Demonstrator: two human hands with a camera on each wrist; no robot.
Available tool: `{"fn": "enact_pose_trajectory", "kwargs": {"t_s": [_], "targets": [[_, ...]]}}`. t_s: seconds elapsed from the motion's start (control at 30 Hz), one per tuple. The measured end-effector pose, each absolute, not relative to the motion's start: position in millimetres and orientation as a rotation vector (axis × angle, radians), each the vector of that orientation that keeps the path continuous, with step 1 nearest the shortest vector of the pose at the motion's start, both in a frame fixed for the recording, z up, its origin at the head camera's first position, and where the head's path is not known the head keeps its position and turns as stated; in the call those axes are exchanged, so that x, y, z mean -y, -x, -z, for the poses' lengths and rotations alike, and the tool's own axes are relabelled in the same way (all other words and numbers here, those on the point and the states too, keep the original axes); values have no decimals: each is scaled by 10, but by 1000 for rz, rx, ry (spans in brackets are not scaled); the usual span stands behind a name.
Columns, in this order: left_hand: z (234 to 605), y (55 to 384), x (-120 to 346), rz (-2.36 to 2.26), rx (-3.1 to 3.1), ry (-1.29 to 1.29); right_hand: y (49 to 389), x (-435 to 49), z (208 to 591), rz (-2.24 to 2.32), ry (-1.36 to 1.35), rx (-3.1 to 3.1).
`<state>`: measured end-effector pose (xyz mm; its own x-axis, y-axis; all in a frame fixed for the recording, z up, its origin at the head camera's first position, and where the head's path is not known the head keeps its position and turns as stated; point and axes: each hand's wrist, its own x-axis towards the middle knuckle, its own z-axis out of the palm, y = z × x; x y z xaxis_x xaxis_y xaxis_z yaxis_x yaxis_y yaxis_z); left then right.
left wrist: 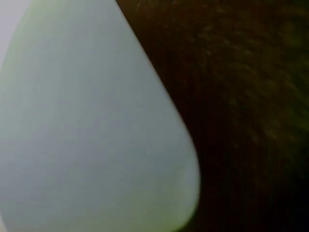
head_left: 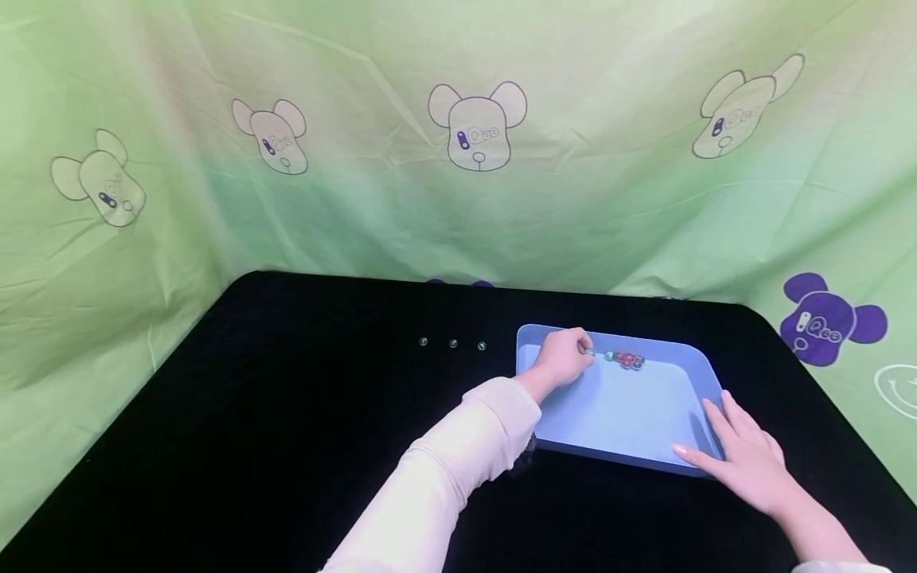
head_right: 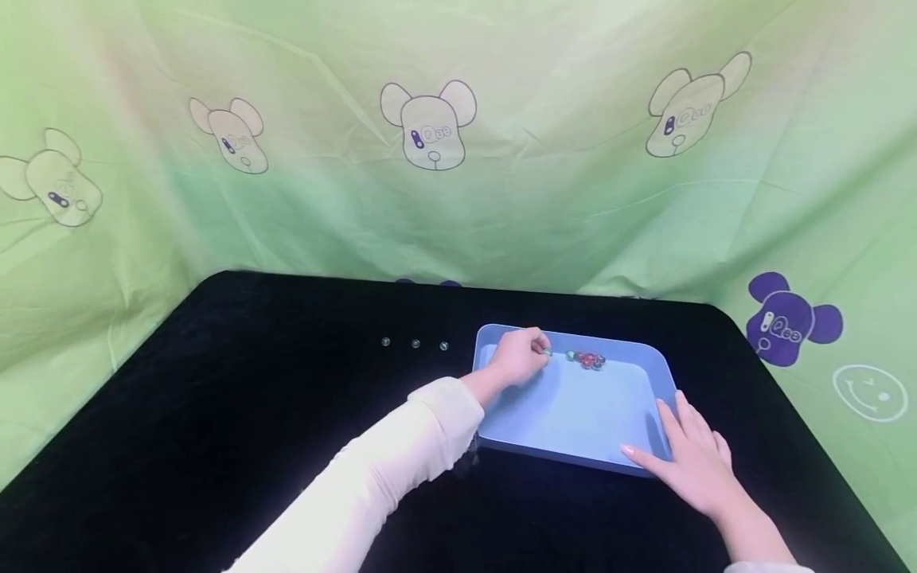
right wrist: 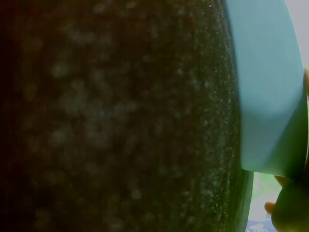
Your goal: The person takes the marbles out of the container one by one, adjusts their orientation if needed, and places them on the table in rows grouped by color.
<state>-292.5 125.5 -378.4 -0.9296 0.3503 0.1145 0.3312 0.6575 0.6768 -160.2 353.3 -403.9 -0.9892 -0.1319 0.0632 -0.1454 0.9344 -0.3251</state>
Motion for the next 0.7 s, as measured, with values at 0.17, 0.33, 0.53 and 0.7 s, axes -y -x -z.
{"fn": "enact_pose_trajectory", "kwargs": {"t_s": [0.17, 0.33, 0.53, 0.7], "targets": [[3798, 2969, -1188, -1270, -2766, -658, 1604, -3530, 4039, -523, -222, 3051], [3731, 2921, -1119, -1418, -2681, -637, 1606, -3536, 4050, -518, -228, 3044], [3581, 2776, -1001, -1559, -2582, -598, 1600, -3539, 4069, -516, -231, 3038], [3552, 2732, -909, -1597, -2545, -646, 1600, -3535, 4063, -520, -230, 3026]]}}
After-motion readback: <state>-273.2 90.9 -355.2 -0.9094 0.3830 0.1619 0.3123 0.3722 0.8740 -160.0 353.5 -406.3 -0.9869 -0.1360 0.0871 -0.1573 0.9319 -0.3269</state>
